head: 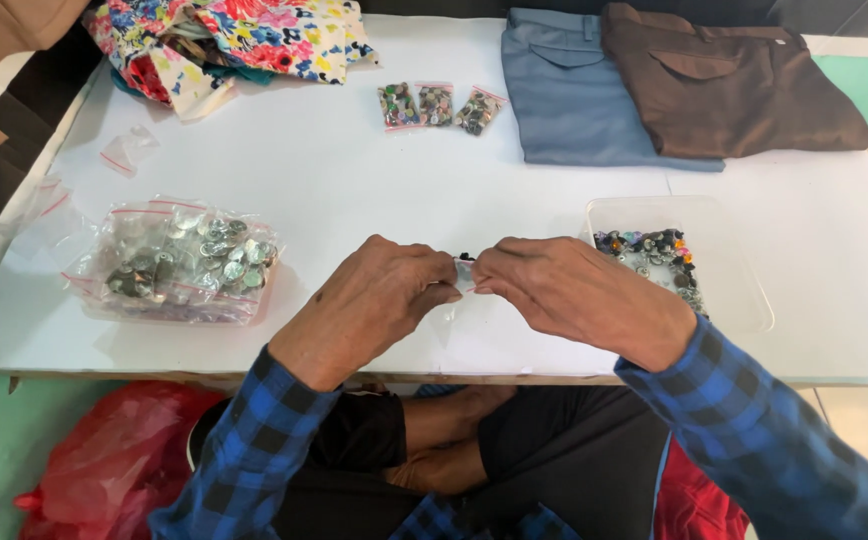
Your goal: Sorting and bagging small buttons into plastic bags
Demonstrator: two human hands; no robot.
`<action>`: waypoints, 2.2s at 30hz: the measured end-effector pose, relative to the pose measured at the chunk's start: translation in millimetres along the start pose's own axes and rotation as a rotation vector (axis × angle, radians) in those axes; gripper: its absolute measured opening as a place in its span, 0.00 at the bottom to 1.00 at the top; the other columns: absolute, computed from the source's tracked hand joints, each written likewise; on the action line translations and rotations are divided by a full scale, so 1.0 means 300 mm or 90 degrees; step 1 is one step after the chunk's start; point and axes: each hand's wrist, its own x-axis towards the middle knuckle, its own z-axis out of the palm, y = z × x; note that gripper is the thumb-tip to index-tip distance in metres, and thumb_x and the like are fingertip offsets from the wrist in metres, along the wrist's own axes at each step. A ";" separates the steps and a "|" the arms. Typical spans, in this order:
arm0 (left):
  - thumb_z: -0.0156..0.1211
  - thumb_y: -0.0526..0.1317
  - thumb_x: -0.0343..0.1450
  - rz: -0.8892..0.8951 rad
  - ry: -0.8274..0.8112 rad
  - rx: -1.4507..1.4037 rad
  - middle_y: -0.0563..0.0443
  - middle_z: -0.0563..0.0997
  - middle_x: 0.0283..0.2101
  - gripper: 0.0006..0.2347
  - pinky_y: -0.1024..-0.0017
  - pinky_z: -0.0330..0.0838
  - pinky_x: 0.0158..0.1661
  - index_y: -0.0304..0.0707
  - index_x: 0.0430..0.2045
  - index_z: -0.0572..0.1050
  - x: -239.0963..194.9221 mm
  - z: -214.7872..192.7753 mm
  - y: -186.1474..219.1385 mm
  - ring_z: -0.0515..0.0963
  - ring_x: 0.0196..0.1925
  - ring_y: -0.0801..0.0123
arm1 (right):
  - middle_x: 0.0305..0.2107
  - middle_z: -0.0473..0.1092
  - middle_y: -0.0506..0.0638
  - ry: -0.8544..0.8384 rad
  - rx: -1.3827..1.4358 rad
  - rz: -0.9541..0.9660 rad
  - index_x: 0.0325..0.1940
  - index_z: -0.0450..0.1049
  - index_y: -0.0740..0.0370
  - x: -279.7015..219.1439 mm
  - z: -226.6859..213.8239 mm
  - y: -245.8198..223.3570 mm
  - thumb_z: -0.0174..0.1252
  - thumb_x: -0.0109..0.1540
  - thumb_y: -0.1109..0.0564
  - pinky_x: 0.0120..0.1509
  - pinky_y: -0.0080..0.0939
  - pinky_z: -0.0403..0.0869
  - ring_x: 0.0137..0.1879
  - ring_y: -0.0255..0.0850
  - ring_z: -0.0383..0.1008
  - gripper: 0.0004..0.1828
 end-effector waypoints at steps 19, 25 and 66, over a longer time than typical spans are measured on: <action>0.61 0.29 0.65 -0.234 -0.040 -0.278 0.43 0.82 0.23 0.03 0.75 0.73 0.23 0.34 0.22 0.81 0.012 -0.081 -0.112 0.78 0.23 0.72 | 0.49 0.75 0.55 -0.032 0.008 0.214 0.55 0.77 0.51 0.148 0.388 0.204 0.57 0.65 0.59 0.52 0.48 0.79 0.51 0.49 0.80 0.15; 0.64 0.28 0.63 -0.207 -0.060 -0.232 0.44 0.82 0.21 0.03 0.76 0.74 0.23 0.35 0.19 0.80 0.036 -0.079 -0.122 0.81 0.24 0.69 | 0.43 0.77 0.57 -0.007 0.058 0.223 0.51 0.79 0.56 0.152 0.457 0.281 0.57 0.64 0.60 0.45 0.44 0.80 0.46 0.50 0.81 0.12; 0.66 0.27 0.64 -0.189 -0.085 -0.155 0.46 0.83 0.20 0.05 0.78 0.74 0.22 0.37 0.18 0.80 0.136 -0.054 -0.172 0.83 0.24 0.70 | 0.43 0.76 0.57 0.171 0.248 0.174 0.49 0.78 0.60 0.147 0.195 0.129 0.55 0.65 0.64 0.46 0.43 0.78 0.45 0.48 0.79 0.10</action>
